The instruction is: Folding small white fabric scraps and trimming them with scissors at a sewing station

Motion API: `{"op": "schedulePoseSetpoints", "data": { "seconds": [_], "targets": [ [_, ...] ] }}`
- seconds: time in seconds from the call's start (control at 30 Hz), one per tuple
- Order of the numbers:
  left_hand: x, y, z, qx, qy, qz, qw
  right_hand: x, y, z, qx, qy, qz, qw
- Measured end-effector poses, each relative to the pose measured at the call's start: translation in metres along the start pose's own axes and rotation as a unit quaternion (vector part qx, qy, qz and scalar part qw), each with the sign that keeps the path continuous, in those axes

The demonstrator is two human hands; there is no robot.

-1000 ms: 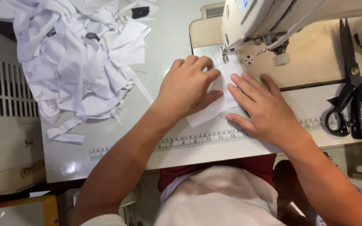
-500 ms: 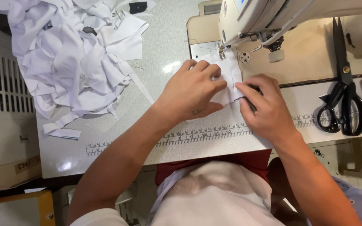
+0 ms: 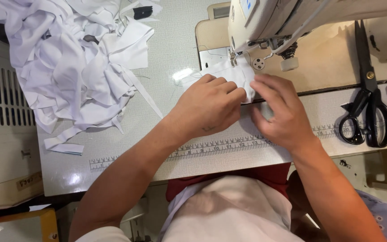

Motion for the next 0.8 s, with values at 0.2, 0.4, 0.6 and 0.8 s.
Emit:
{"op": "schedulePoseSetpoints", "data": {
  "seconds": [0.2, 0.4, 0.6, 0.8],
  "targets": [
    [0.000, -0.008, 0.006, 0.023, 0.027, -0.016, 0.999, 0.005, 0.007, 0.008, 0.075, -0.041, 0.011, 0.996],
    [0.007, -0.003, 0.012, -0.091, 0.016, -0.039, 0.995, 0.012, 0.005, 0.002, 0.100, -0.047, -0.007, 0.994],
    [0.008, -0.012, 0.016, -0.070, 0.016, -0.120, 0.990, 0.013, 0.001, -0.007, 0.092, -0.036, -0.065, 0.993],
    [0.005, -0.015, 0.008, -0.031, -0.008, -0.086, 0.996, 0.018, 0.001, -0.006, 0.094, -0.028, -0.067, 0.993]
  ]
}}
Point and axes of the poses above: each hand's wrist, its own x-axis away from the middle knuckle, its own y-axis out of the palm, z = x × y, the point moved 1 cm from there along -x, towards the middle knuckle, and after that the axes turned 3 degrees about -x, right-handed, at the moved point
